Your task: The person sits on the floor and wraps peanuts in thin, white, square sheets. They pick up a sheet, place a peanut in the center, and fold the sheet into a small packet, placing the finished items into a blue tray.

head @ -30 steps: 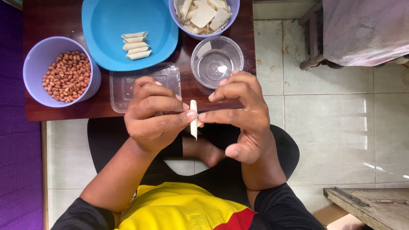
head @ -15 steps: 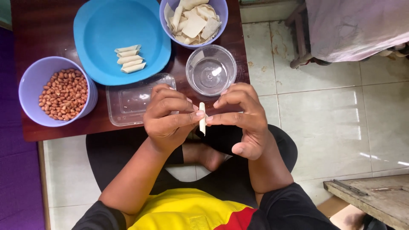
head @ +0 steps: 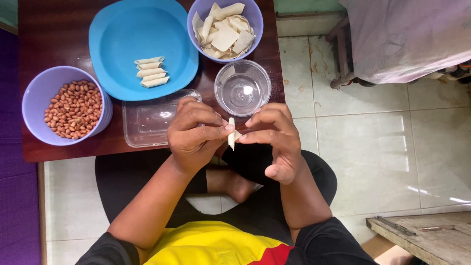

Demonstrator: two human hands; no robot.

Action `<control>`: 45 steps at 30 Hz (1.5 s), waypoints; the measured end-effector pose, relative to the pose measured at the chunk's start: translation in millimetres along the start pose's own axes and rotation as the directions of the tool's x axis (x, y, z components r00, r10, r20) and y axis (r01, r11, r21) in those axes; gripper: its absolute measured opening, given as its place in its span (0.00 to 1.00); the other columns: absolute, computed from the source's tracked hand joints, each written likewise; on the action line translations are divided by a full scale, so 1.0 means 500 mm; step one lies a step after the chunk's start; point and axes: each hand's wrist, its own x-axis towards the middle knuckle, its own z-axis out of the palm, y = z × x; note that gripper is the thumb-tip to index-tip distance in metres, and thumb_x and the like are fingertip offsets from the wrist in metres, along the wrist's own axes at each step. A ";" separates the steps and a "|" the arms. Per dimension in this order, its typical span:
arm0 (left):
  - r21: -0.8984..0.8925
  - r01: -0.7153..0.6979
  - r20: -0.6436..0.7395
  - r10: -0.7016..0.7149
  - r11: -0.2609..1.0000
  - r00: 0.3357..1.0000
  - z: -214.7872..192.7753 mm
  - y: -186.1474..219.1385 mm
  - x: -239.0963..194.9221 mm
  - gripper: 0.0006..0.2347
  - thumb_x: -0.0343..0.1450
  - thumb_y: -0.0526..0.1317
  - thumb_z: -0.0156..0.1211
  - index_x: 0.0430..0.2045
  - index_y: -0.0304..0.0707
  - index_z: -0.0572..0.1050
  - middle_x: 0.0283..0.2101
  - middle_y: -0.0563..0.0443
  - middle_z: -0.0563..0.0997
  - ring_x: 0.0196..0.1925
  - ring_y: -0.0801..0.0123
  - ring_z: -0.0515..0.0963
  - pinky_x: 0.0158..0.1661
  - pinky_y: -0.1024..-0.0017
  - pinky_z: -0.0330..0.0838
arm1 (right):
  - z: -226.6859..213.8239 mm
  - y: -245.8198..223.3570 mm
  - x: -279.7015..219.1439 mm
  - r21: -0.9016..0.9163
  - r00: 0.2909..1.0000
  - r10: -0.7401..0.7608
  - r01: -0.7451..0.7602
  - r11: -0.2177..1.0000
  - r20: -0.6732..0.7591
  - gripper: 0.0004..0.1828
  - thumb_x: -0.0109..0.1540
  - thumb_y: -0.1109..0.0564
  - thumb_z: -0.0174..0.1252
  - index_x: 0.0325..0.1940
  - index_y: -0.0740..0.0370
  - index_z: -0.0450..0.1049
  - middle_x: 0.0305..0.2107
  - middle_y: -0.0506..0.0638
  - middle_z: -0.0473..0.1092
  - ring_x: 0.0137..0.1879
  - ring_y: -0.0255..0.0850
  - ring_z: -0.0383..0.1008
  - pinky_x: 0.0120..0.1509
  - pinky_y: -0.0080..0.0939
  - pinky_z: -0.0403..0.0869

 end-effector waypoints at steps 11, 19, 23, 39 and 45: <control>0.040 -0.014 -0.002 0.015 0.999 1.000 -0.006 0.023 0.013 0.06 0.70 0.36 0.72 0.21 0.43 0.84 0.28 0.52 0.82 0.30 0.59 0.80 0.41 0.58 0.70 | 0.009 -0.009 -0.001 0.025 0.999 0.051 -0.051 0.998 -0.009 0.45 0.61 0.19 0.45 0.46 0.61 0.83 0.43 0.57 0.71 0.56 0.53 0.66 0.66 0.55 0.68; 0.065 -0.042 0.026 0.040 0.997 0.999 -0.015 0.045 0.018 0.05 0.69 0.36 0.73 0.21 0.43 0.85 0.28 0.52 0.82 0.30 0.60 0.80 0.43 0.57 0.69 | 0.004 -0.036 0.003 -0.008 0.999 0.037 -0.037 0.999 0.007 0.44 0.61 0.19 0.44 0.45 0.59 0.84 0.42 0.57 0.71 0.56 0.54 0.66 0.66 0.56 0.68; 0.072 -0.039 0.025 0.037 0.997 0.999 -0.013 0.052 0.018 0.05 0.69 0.35 0.73 0.21 0.42 0.85 0.28 0.52 0.82 0.30 0.60 0.80 0.42 0.57 0.70 | 0.001 -0.040 0.000 0.010 1.000 0.028 -0.028 1.000 0.007 0.45 0.61 0.18 0.43 0.45 0.59 0.84 0.42 0.58 0.71 0.57 0.54 0.66 0.67 0.56 0.67; 0.085 -0.050 0.002 0.050 0.995 0.999 -0.005 0.053 0.025 0.06 0.70 0.37 0.72 0.22 0.42 0.84 0.28 0.51 0.81 0.30 0.57 0.79 0.43 0.56 0.69 | -0.016 -0.048 0.005 0.027 0.998 0.019 -0.021 0.999 0.068 0.51 0.60 0.14 0.39 0.52 0.60 0.82 0.48 0.60 0.69 0.60 0.56 0.62 0.73 0.58 0.61; 0.085 -0.055 0.004 0.055 0.995 0.998 0.000 0.050 0.024 0.07 0.71 0.38 0.72 0.21 0.43 0.84 0.28 0.52 0.82 0.30 0.58 0.79 0.43 0.56 0.69 | -0.016 -0.050 0.008 0.028 0.998 0.031 -0.033 0.999 0.055 0.50 0.61 0.15 0.39 0.53 0.61 0.82 0.48 0.60 0.69 0.59 0.56 0.62 0.73 0.58 0.61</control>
